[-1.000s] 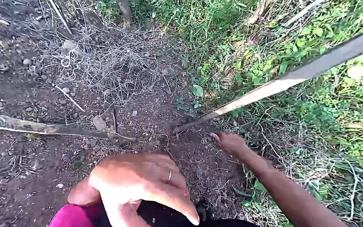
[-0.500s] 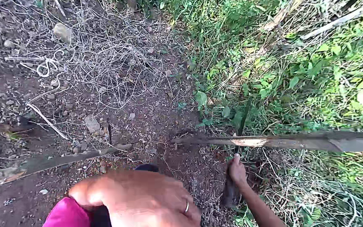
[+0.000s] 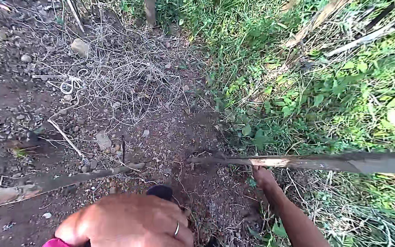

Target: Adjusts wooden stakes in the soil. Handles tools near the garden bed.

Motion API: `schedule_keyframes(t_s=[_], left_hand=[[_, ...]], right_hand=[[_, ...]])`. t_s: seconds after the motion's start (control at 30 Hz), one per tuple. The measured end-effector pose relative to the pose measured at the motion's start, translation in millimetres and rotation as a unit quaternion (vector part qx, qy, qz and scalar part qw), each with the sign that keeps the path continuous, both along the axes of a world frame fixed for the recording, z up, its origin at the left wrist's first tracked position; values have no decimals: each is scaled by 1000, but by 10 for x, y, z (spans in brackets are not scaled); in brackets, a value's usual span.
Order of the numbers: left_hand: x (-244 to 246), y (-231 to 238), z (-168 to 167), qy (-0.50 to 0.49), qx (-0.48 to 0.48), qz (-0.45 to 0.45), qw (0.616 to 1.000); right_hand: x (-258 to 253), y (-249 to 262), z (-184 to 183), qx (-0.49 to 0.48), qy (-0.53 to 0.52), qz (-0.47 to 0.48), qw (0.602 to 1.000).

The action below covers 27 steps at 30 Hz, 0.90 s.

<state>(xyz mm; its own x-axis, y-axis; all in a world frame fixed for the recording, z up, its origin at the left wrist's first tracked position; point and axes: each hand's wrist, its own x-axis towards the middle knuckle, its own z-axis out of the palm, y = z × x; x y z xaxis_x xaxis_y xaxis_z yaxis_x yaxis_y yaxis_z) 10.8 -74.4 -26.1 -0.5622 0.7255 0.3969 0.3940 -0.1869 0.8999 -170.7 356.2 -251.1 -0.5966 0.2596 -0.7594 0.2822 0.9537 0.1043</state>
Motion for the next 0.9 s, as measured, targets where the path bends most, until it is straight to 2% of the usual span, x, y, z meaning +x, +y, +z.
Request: schedule_keyframes(t_s=[0.07, 0.13, 0.23, 0.33, 0.43, 0.5, 0.57, 0.63, 0.73, 0.83, 0.9], left_hand=[[-37, -25, -26, 1, 9, -16, 1000], [-93, -5, -46, 8, 11, -27, 1000], [-153, 34, -60, 20, 12, -34, 999], [-136, 50, -65, 36, 16, -28, 999], [-65, 21, -36, 37, 14, -14, 999], [-35, -52, -20, 27, 16, -8, 999], [3, -83, -32, 14, 24, -10, 1000], [-39, -78, -46, 14, 28, -21, 999], [-86, -22, -42, 10, 21, -40, 999], [-101, 2, -33, 16, 15, -42, 999], [-64, -27, -39, 9, 18, -34, 999]], right_hand=[[301, -62, -65, -64, 42, -69, 995], [562, -273, -31, -122, 74, -56, 988], [571, -620, 221, -117, 56, 91, 987], [343, -731, 270, -35, 2, 219, 975], [121, -694, 112, 21, -59, 177, 982], [151, -802, 104, 0, -62, 153, 986], [440, -903, 140, -47, -57, 140, 987], [554, -964, 181, -69, -31, 160, 984], [353, -898, 239, -29, -16, 192, 981], [-31, -740, 286, 34, -43, 172, 984], [-92, -686, 251, 19, -48, 156, 986]])
